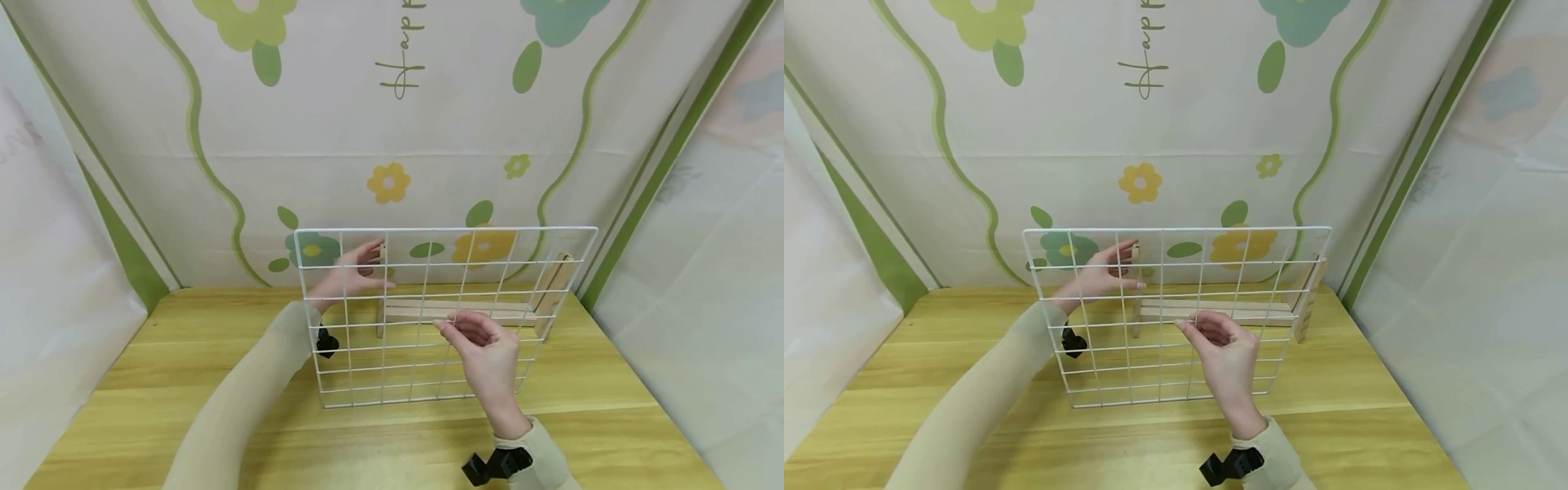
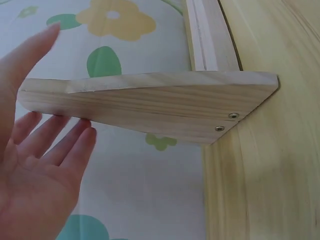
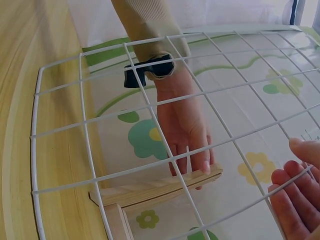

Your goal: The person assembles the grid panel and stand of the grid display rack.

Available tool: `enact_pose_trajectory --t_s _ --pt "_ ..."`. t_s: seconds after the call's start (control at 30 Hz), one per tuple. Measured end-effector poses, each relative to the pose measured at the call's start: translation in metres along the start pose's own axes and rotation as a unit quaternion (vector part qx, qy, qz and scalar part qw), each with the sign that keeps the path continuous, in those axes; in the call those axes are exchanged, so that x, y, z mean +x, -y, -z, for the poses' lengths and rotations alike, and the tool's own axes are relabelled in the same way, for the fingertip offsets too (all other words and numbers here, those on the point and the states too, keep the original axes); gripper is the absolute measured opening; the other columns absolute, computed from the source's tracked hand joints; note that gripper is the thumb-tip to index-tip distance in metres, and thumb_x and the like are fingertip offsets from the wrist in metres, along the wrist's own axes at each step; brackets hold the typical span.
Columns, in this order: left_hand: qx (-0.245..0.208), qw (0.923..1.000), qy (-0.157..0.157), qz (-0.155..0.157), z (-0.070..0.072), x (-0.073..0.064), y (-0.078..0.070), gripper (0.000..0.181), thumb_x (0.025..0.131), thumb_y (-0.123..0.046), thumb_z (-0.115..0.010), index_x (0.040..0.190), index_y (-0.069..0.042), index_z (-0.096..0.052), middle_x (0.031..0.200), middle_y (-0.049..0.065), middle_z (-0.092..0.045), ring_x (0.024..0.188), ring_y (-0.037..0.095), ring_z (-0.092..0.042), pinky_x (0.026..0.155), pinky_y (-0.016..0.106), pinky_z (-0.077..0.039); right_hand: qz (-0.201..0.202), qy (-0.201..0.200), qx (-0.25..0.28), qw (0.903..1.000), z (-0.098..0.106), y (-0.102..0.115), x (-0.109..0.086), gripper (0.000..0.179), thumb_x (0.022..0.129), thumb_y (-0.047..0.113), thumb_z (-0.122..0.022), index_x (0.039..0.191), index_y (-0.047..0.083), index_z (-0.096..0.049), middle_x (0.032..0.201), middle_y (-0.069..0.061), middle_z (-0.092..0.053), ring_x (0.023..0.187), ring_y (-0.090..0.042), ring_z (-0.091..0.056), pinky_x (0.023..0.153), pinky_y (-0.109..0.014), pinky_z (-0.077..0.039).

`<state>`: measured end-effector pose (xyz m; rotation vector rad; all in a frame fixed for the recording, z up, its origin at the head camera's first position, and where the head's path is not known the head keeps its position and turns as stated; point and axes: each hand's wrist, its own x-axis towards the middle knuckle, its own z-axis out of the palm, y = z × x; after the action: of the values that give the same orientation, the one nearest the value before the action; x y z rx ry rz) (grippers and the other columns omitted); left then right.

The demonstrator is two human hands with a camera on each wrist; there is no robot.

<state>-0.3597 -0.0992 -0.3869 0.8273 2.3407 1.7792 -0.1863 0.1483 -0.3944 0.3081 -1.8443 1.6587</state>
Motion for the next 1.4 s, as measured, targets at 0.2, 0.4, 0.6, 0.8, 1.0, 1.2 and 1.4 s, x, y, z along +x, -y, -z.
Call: enact_pose_trajectory --t_s 0.2,0.4,0.6,0.8,1.0,1.2,1.4 --pt "0.002 0.9999 -0.004 -0.016 -0.003 0.004 0.004 0.08 0.085 -0.002 -0.083 0.154 -0.009 -0.042 0.149 0.017 -0.05 0.134 0.03 -0.051 0.11 0.04 -0.044 -0.003 -0.014 0.007 0.9999 -0.001 0.001 -0.001 0.017 0.079 -0.003 -0.087 0.092 -0.001 -0.077 0.086 -0.015 -0.075 0.073 -0.017 -0.073 0.064 -0.024 -0.061" --pt "-0.015 0.9995 -0.02 -0.02 -0.007 0.002 0.008 0.058 0.089 0.003 -0.078 0.141 0.003 -0.053 0.135 0.021 -0.06 0.123 0.033 -0.06 0.101 0.034 -0.052 -0.005 -0.019 -0.003 0.9998 0.001 0.001 -0.003 0.019 0.078 -0.004 -0.087 0.093 -0.004 -0.076 0.087 -0.015 -0.075 0.073 -0.014 -0.072 0.063 -0.022 -0.06" --pt "-0.023 0.9993 -0.023 -0.021 -0.009 0.0 0.009 0.056 0.088 0.002 -0.079 0.139 0.002 -0.055 0.131 0.019 -0.063 0.122 0.033 -0.06 0.1 0.035 -0.053 0.005 -0.012 0.001 0.9999 0.002 -0.002 -0.002 0.016 0.079 -0.002 -0.086 0.091 -0.003 -0.076 0.086 -0.013 -0.075 0.073 -0.016 -0.073 0.064 -0.024 -0.061" --pt "-0.046 0.9987 -0.022 0.0 -0.008 -0.003 0.01 0.056 0.086 0.002 -0.081 0.136 -0.001 -0.056 0.128 0.022 -0.064 0.122 0.034 -0.06 0.1 0.037 -0.053 0.008 -0.001 -0.005 1.0 0.002 -0.004 -0.002 0.019 0.08 -0.001 -0.086 0.093 -0.009 -0.073 0.085 -0.012 -0.075 0.074 -0.016 -0.073 0.064 -0.025 -0.061" --pt "-0.056 0.998 -0.027 -0.013 -0.005 -0.007 0.013 0.053 0.086 0.004 -0.08 0.134 0.001 -0.058 0.126 0.024 -0.065 0.121 0.035 -0.062 0.097 0.036 -0.055 0.007 0.002 -0.004 1.0 0.002 -0.003 -0.002 0.018 0.08 0.0 -0.087 0.093 -0.005 -0.075 0.086 -0.011 -0.075 0.074 -0.017 -0.073 0.064 -0.026 -0.061" --pt "-0.058 0.9976 -0.032 -0.022 0.002 -0.017 0.014 0.053 0.086 0.007 -0.079 0.134 0.009 -0.056 0.127 0.027 -0.064 0.124 0.046 -0.057 0.098 0.035 -0.054 0.01 0.002 -0.003 0.9999 0.001 -0.003 0.0 0.015 0.08 0.0 -0.086 0.091 0.0 -0.076 0.086 -0.011 -0.075 0.073 -0.016 -0.073 0.063 -0.025 -0.061" --pt "-0.018 0.9983 -0.053 -0.016 0.008 -0.03 0.011 0.059 0.085 0.002 -0.081 0.137 0.01 -0.054 0.128 0.031 -0.061 0.121 0.048 -0.058 0.098 0.039 -0.054 0.009 0.001 -0.002 1.0 -0.001 -0.002 0.0 0.014 0.081 -0.001 -0.086 0.091 0.0 -0.076 0.085 -0.012 -0.075 0.073 -0.015 -0.073 0.064 -0.024 -0.061"
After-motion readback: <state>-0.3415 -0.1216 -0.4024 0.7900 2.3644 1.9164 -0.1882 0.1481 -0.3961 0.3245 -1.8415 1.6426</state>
